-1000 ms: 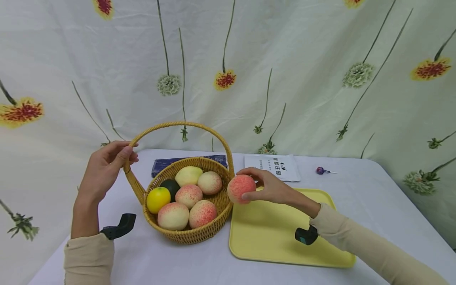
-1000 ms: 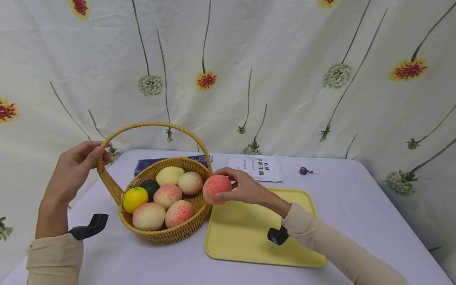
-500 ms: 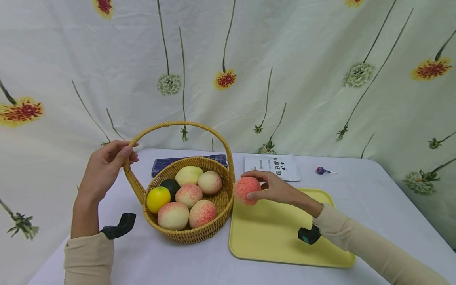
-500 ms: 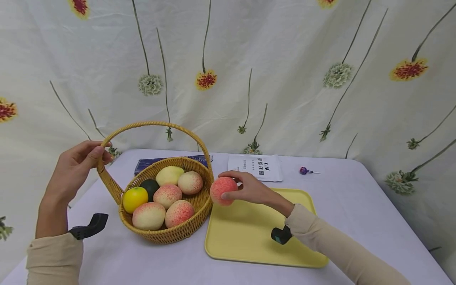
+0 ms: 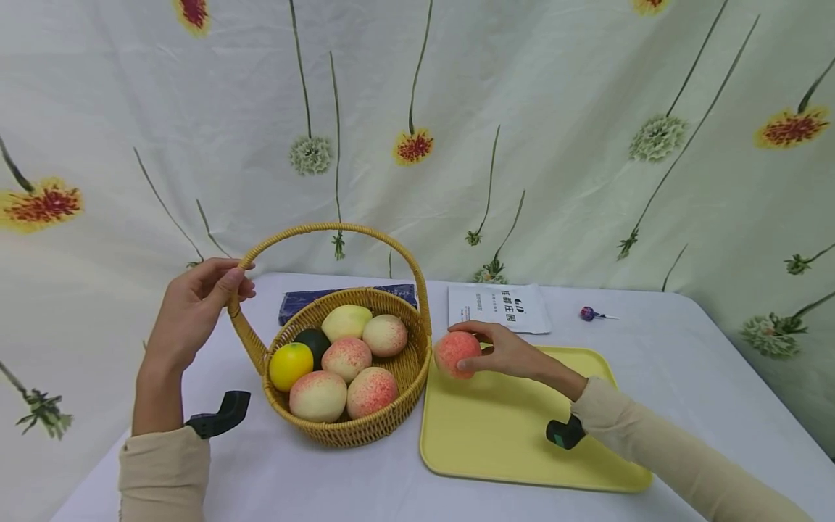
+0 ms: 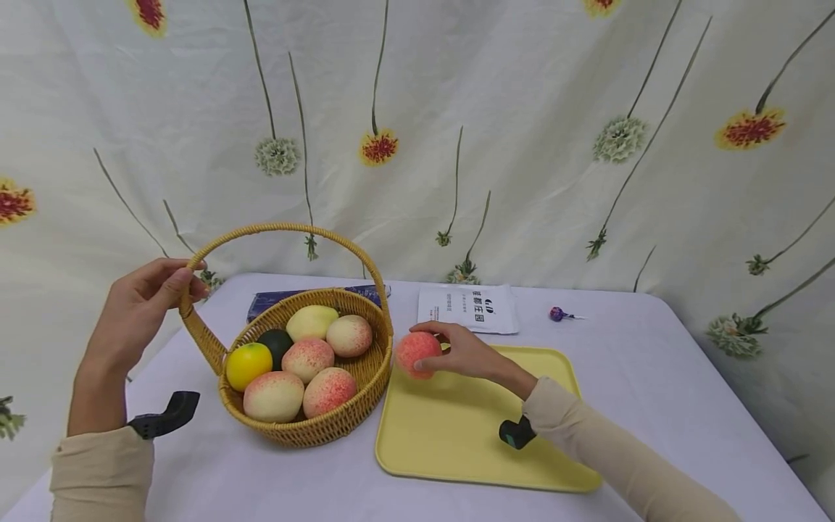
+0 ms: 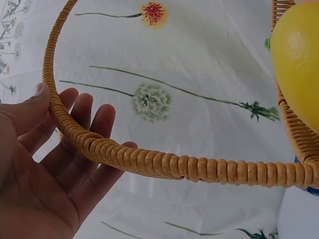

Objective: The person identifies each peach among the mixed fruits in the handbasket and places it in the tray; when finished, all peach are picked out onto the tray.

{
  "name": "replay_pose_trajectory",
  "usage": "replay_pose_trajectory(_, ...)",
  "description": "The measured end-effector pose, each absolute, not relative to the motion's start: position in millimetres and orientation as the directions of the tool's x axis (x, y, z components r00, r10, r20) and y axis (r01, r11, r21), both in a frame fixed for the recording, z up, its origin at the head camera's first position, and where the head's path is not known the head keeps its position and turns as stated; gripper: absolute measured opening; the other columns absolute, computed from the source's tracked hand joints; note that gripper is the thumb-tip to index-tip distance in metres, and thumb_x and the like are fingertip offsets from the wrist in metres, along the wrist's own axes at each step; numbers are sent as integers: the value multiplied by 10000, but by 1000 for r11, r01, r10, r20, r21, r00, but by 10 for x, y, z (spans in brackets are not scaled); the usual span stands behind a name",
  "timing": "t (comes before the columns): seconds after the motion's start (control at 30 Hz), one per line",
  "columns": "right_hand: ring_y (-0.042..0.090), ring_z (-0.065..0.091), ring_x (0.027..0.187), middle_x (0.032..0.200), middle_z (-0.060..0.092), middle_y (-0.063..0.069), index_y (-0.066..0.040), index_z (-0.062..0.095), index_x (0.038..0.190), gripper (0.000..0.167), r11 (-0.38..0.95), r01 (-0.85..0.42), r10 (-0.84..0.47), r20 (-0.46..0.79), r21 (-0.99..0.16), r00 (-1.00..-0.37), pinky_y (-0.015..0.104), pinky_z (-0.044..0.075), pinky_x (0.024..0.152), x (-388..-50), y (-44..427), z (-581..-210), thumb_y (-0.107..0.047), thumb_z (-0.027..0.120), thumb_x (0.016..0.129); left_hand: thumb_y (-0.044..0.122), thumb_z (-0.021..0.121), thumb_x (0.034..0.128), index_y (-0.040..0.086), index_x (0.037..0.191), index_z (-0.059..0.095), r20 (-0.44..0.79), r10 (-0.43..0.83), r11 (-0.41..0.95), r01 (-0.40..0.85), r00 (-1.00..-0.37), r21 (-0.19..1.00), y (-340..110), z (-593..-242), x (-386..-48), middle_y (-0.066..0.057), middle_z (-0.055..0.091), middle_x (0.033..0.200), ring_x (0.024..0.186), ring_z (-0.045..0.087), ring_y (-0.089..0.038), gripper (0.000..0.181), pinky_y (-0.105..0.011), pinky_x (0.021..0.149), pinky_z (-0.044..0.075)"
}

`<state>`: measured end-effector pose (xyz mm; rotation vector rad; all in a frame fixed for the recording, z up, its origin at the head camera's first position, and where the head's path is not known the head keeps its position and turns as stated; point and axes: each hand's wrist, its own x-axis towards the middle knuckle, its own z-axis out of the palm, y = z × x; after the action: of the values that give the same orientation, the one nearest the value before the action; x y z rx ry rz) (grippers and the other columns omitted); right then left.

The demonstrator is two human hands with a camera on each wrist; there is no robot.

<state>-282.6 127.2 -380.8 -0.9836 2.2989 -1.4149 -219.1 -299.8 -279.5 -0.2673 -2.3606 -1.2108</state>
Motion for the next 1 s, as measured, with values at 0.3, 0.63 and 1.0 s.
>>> replay_pose_trajectory(0.3, 267, 537, 1147, 1344, 517, 148, 4, 465, 1376, 589, 323, -399, -654, 102, -858, -749, 333, 520, 873, -2868, 1255, -3919, -187, 691, 866, 260, 486, 1005, 7, 1246, 565, 484, -44, 593, 367, -874, 717, -3001, -2807, -2183, 38, 627, 912, 847, 630, -9, 358, -69, 769, 480)
replay_pose_trajectory(0.63, 277, 534, 1146, 1343, 517, 144, 3, 466, 1375, 596, 348, -392, -648, 84, -851, -757, 321, 526, 862, -2897, 1253, -3961, -186, 685, 853, 259, 489, 1004, -5, 1259, 558, 487, -40, 591, 372, -873, 716, -3005, -2801, -2194, 54, 640, 910, 846, 633, -7, 373, -71, 766, 482)
replay_pose_trajectory(1.0, 291, 524, 1165, 1380, 489, 164, 13, 450, 1383, 581, 352, -408, -656, 89, -842, -749, 324, 522, 867, -2899, 1280, -3977, -178, 662, 876, 278, 485, 1004, 13, 1257, 567, 481, -48, 601, 360, -875, 714, -3012, -2808, -2198, 59, 645, 905, 854, 625, -42, 375, -72, 765, 479)
